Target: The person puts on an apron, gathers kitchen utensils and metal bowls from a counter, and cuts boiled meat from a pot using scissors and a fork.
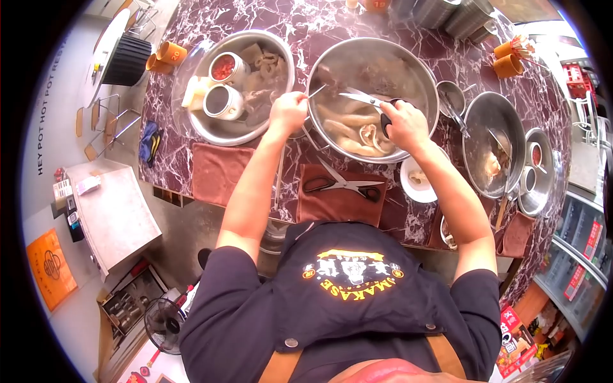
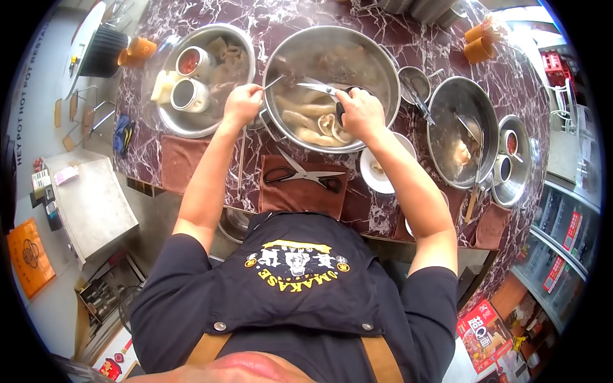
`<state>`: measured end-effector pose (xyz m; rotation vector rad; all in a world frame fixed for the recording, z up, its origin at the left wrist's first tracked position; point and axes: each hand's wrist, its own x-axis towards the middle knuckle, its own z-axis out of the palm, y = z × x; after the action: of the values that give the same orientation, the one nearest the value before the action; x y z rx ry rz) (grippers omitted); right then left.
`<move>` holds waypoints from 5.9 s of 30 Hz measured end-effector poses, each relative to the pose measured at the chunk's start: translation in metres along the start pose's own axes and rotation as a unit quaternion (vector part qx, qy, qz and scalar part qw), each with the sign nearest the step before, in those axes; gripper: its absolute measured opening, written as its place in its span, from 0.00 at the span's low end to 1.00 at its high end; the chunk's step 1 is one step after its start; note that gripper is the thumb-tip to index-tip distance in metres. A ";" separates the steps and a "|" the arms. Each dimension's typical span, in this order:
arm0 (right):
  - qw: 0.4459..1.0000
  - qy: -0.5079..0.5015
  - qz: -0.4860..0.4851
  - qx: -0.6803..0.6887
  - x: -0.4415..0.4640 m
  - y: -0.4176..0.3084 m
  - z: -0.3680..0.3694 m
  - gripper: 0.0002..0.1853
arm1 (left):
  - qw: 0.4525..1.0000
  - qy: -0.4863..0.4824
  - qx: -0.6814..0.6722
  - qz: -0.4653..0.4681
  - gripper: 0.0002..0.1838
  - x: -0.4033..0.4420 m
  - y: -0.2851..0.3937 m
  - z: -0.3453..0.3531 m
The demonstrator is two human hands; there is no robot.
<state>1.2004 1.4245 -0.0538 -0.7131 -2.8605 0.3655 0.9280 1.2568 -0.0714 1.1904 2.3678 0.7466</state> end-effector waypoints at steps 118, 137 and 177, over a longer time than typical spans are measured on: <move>0.981 -0.061 0.118 -0.139 -0.012 -0.001 -0.066 0.22 | 0.946 0.085 0.289 0.116 0.13 0.127 -0.073 -0.177; 0.943 -0.208 0.217 -0.146 -0.002 0.049 -0.133 0.22 | 0.997 -0.061 0.029 -0.038 0.12 0.024 0.075 0.049; 0.995 0.073 0.037 -0.060 -0.162 -0.042 -0.067 0.34 | 0.868 -0.060 -0.480 -0.115 0.13 -0.152 0.015 0.053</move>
<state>1.3380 1.3242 0.0044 -0.8335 -2.7404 0.1437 1.0523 1.1547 -0.0885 0.4804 1.5850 1.4539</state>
